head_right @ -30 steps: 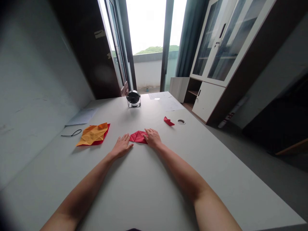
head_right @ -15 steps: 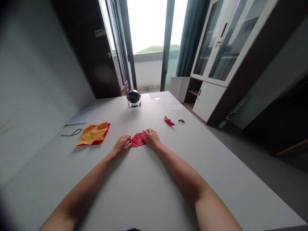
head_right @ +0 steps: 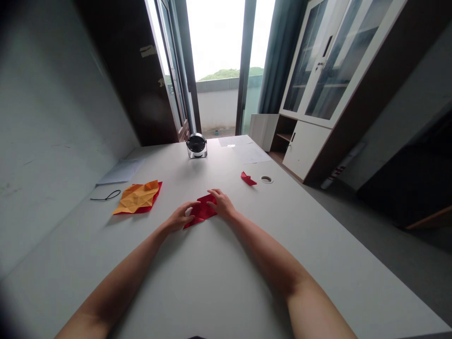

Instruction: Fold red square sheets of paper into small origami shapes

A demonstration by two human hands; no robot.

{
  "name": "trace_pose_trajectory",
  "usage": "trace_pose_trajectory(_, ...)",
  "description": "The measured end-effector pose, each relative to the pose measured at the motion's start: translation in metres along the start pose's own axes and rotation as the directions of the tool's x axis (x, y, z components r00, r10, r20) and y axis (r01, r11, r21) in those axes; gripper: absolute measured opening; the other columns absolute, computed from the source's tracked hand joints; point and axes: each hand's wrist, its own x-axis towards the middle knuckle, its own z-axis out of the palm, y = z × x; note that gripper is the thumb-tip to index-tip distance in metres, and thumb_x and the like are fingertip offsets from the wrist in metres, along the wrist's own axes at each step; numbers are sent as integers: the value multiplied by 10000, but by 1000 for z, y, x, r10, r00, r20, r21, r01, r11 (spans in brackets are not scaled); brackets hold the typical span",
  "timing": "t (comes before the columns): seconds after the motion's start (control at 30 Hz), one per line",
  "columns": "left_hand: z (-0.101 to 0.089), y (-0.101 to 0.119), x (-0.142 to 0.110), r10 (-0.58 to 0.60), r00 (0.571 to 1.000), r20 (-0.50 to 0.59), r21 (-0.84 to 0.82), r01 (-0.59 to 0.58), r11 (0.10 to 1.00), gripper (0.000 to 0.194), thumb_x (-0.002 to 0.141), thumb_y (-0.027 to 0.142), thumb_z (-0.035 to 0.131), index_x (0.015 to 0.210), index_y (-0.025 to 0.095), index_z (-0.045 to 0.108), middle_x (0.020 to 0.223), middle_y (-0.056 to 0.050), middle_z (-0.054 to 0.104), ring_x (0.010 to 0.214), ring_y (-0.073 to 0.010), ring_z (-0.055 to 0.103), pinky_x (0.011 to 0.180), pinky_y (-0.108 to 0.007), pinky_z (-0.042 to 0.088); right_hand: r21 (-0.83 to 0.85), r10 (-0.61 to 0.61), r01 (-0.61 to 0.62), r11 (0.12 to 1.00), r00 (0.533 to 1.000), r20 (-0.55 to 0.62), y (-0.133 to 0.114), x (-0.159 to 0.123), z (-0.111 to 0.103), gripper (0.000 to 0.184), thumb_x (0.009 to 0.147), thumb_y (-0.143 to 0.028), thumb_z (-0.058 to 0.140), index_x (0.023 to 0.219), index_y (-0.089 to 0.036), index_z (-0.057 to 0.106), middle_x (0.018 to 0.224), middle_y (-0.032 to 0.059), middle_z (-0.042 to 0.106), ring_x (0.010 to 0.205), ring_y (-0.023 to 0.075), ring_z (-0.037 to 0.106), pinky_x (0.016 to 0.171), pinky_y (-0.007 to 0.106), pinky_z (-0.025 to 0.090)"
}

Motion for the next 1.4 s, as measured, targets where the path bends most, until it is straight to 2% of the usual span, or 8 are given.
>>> trace_pose_trajectory(0.1, 7, -3, 1, -17, 1000, 1, -83, 17, 996, 573, 721, 35, 545, 1242, 256, 636, 1184, -48, 651, 1074, -211, 613, 971, -368, 490, 301, 126, -98, 949, 989, -76, 1, 4, 3, 421, 854, -294, 562, 1270, -240, 596, 1255, 69, 623, 991, 203, 644, 905, 366, 524)
trace_pose_trajectory(0.3, 12, -8, 4, -69, 994, -87, -194, 51, 980, 486, 749, 55, 539, 1182, 236, 664, 1114, -56, 641, 986, -190, 626, 892, -344, 527, 713, 244, -266, 649, 960, 136, -9, 4, -1, 492, 806, -372, 601, 1276, -226, 573, 980, 37, 721, 800, 189, 676, 720, 332, 570)
trace_pose_trajectory(0.57, 7, -4, 4, -154, 987, -51, -585, 96, 805, 806, 835, 286, 629, 1537, 246, 236, 1102, -89, 654, 924, -200, 669, 792, -352, 561, 851, 202, -269, 451, 960, 196, -19, 2, -7, 436, 764, -393, 707, 1160, -214, 666, 1109, 65, 722, 958, 217, 680, 875, 369, 546)
trace_pose_trajectory(0.7, 6, -2, 4, -158, 987, -9, -644, 115, 756, 813, 840, 344, 657, 1536, 221, 257, 1190, -118, 659, 988, -220, 665, 833, -360, 552, 822, 197, -280, 496, 958, 208, -21, 0, -4, 418, 790, -418, 697, 1150, -205, 688, 1142, 75, 712, 992, 218, 663, 897, 358, 527)
trace_pose_trajectory(0.83, 7, -4, 4, -199, 977, -79, -701, 87, 708, 767, 806, 320, 696, 1491, 195, 374, 1164, -105, 687, 939, -210, 676, 821, -330, 548, 710, 151, -261, 655, 965, 215, -25, -1, -3, 410, 845, -468, 633, 1138, -189, 702, 1099, 81, 719, 971, 221, 656, 868, 348, 521)
trace_pose_trajectory(1.07, 8, -7, 5, -263, 945, -195, -668, 69, 741, 691, 796, 274, 677, 1444, 175, 457, 986, -67, 728, 815, -181, 677, 741, -294, 555, 470, -19, -38, 882, 993, 115, -28, 0, -4, 338, 862, -422, 634, 1109, -208, 721, 1271, 111, 618, 1144, 243, 584, 965, 365, 461)
trace_pose_trajectory(1.23, 9, -5, 5, -279, 935, -221, -640, 77, 765, 621, 792, 293, 681, 1384, 190, 524, 959, -58, 727, 767, -173, 676, 690, -287, 560, 355, -75, 29, 934, 990, 117, -34, -4, 1, 218, 881, -333, 611, 1004, -207, 739, 966, 54, 716, 832, 179, 642, 773, 290, 484)
trace_pose_trajectory(1.4, 12, 0, 3, -259, 934, -248, -540, 88, 837, 315, 828, 394, 655, 1024, 151, 700, 894, -67, 735, 768, -199, 679, 665, -292, 548, 227, -92, 67, 971, 991, 98, -38, -6, 2, 198, 900, -256, 562, 843, -196, 742, 732, 3, 702, 639, 130, 577, 644, 240, 414)
